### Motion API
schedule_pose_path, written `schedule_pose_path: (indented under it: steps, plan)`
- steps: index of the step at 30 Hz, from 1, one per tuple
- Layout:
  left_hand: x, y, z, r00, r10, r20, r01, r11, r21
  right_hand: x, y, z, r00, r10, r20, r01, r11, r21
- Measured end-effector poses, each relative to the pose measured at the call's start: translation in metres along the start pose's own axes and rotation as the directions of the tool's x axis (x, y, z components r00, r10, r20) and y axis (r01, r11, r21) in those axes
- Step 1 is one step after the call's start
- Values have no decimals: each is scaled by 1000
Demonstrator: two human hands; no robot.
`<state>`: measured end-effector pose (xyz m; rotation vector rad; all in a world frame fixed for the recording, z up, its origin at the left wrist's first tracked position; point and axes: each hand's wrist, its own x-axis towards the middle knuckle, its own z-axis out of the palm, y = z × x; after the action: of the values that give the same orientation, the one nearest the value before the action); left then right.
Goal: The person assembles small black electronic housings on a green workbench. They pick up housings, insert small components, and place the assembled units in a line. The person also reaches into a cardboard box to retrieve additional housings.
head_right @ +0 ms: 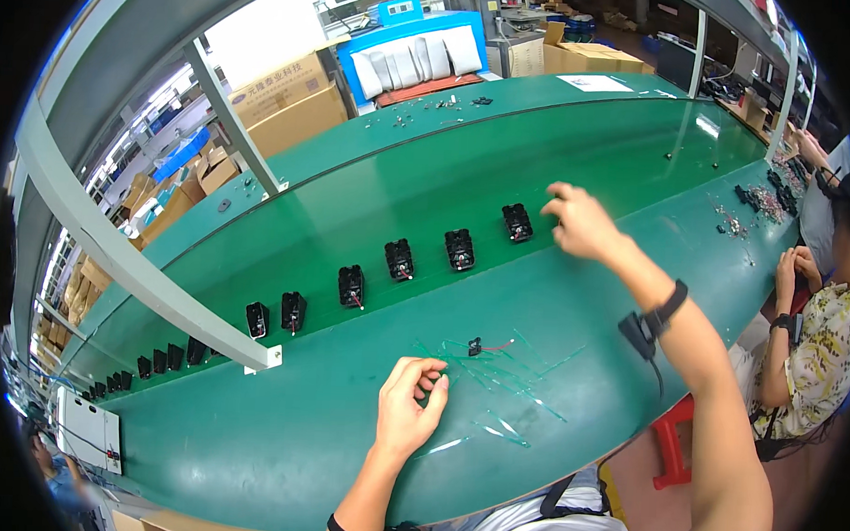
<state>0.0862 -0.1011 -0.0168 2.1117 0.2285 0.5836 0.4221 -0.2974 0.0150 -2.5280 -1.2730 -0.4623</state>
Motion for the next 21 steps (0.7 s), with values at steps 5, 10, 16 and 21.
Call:
schedule_pose_path:
  steps: [5,10,16,21]
  plan:
    - [-3,-6,5,999,12,45,-12,1000,5,-45,-127,-14,854,-480,201,347,812,469]
    - [1,4,9,998,2,63,-2,1000,5,-61,-135,13,870,-450,202,296,803,517]
    - [0,8,8,998,32,57,-34,999,23,-75,-130,14,932,-272,241,-95,457,884]
    - [0,10,14,994,37,106,-39,999,24,-101,-133,8,882,-296,366,-343,128,931]
